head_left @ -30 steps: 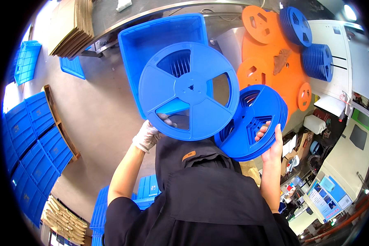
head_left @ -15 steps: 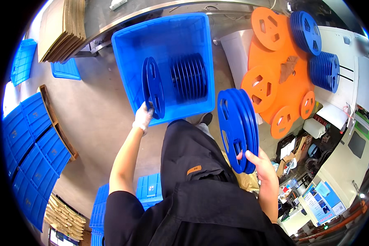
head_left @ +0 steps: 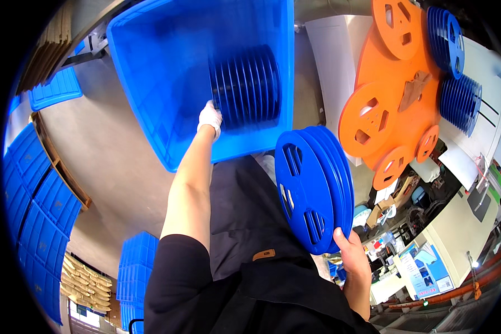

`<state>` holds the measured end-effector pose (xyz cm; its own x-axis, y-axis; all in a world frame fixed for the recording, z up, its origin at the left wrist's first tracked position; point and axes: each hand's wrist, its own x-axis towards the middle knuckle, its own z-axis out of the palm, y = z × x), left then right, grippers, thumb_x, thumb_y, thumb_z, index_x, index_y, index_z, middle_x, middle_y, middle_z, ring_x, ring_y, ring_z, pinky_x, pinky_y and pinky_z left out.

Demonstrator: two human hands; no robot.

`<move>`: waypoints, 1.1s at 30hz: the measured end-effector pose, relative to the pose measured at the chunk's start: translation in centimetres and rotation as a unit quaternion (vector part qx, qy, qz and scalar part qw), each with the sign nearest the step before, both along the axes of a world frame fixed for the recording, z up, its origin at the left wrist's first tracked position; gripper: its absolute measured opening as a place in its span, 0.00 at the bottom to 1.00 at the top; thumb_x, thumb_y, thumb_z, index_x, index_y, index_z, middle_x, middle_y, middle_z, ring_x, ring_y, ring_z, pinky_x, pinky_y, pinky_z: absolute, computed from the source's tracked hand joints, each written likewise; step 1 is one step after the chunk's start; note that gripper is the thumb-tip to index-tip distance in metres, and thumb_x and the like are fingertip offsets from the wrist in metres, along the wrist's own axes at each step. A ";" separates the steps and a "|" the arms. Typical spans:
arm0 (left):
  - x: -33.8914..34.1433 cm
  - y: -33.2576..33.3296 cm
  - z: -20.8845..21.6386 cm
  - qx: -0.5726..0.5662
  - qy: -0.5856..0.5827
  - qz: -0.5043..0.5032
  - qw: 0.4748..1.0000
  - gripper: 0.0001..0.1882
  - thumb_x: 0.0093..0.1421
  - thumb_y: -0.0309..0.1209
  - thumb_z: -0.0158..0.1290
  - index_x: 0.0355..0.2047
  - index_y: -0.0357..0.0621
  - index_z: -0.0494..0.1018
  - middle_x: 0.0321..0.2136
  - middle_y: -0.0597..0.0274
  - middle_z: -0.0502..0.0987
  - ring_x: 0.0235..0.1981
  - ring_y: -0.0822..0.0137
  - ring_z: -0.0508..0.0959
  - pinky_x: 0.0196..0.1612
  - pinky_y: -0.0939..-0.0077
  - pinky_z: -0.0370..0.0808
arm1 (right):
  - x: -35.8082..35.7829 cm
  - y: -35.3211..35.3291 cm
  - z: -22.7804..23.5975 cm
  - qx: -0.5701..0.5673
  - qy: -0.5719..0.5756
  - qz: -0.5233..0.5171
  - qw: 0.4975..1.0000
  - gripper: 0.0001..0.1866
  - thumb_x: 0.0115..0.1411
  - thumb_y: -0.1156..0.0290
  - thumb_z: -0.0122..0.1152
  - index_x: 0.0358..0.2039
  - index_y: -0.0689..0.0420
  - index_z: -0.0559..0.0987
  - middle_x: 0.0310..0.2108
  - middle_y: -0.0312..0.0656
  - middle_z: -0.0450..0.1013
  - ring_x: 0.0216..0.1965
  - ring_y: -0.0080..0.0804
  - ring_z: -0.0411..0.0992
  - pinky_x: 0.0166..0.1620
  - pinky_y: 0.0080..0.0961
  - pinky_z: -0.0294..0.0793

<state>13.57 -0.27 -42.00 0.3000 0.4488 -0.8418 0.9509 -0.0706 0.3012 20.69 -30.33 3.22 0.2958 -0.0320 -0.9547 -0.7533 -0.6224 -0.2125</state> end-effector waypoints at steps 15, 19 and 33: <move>-2.2 0.8 15.1 -0.128 -0.120 0.115 0.978 0.31 0.60 0.25 0.48 0.64 0.43 0.55 0.56 0.49 0.70 0.54 0.56 0.73 0.55 0.69 0.69 | -2.3 -2.6 4.0 0.141 -0.191 -0.122 0.964 0.29 0.67 0.51 0.47 0.55 0.65 0.68 0.49 0.51 0.71 0.43 0.34 0.73 0.49 0.31 0.71; -4.3 -0.2 23.2 0.023 -0.279 -0.078 0.957 0.29 0.61 0.27 0.48 0.63 0.44 0.58 0.55 0.48 0.70 0.55 0.52 0.72 0.57 0.65 0.68 | -2.5 -2.9 5.7 0.302 -0.237 -0.170 0.907 0.34 0.64 0.44 0.46 0.55 0.65 0.68 0.48 0.54 0.72 0.38 0.37 0.75 0.42 0.31 0.75; 0.6 -14.4 51.1 0.131 -0.565 -0.369 0.727 0.37 0.50 0.43 0.56 0.58 0.39 0.63 0.59 0.44 0.63 0.64 0.46 0.59 0.67 0.52 0.50 | -2.5 -5.1 7.5 0.568 -0.111 -0.359 0.732 0.34 0.66 0.42 0.41 0.52 0.65 0.69 0.17 0.28 0.54 0.18 0.17 0.51 0.26 0.19 0.55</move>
